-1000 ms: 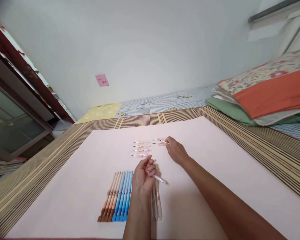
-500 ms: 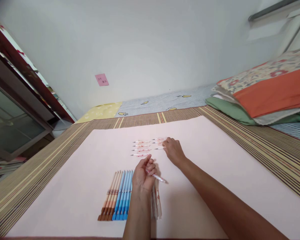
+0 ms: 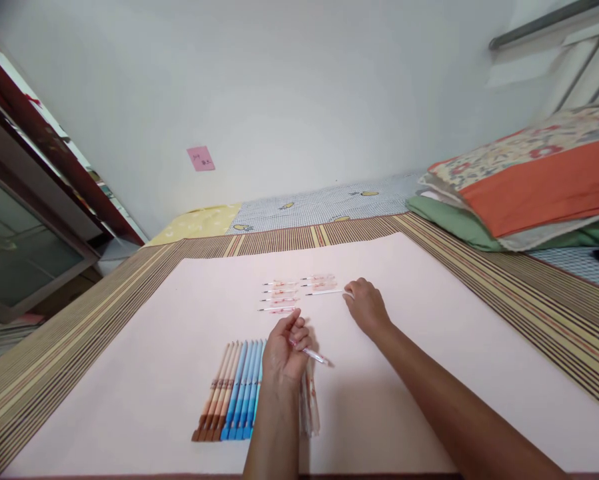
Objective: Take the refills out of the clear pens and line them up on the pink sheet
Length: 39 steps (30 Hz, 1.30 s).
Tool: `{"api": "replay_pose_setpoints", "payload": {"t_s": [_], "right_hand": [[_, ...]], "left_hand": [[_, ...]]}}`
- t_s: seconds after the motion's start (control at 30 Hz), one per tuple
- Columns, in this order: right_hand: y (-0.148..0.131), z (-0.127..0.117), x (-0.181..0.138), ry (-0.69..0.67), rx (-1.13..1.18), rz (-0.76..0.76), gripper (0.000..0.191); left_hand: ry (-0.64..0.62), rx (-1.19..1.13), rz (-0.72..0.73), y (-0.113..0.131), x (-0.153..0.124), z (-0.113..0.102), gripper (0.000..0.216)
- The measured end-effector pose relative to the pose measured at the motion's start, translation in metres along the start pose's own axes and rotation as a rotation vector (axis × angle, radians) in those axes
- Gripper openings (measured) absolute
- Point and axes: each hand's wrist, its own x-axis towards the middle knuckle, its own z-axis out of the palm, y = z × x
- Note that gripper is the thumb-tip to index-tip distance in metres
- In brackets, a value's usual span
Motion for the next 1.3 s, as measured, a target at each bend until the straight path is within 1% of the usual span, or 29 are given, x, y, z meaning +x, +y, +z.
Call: {"api": "replay_pose_setpoints", "payload": {"t_s": [0.37, 0.63, 0.9, 1.1, 1.3], "right_hand": [[-0.027, -0.007, 0.013, -0.112, -0.217, 0.103, 0.019], [-0.034, -0.006, 0.017, -0.133, -0.286, 0.076, 0.021], [-0.041, -0.008, 0.02, -0.178, -0.35, 0.063, 0.026], [-0.045, -0.008, 0.02, -0.17, -0.412, 0.014, 0.03], [-0.047, -0.007, 0.02, -0.169, -0.432, 0.006, 0.032]], "left_hand": [[0.0, 0.003, 0.002, 0.0, 0.0, 0.001, 0.017], [-0.003, 0.003, 0.001, -0.001, 0.002, -0.001, 0.016], [-0.014, 0.014, 0.004, -0.001, 0.002, -0.001, 0.017], [-0.024, 0.007, 0.0, -0.001, 0.0, -0.001, 0.016], [-0.018, 0.005, 0.003, -0.001, 0.0, -0.001, 0.016]]}}
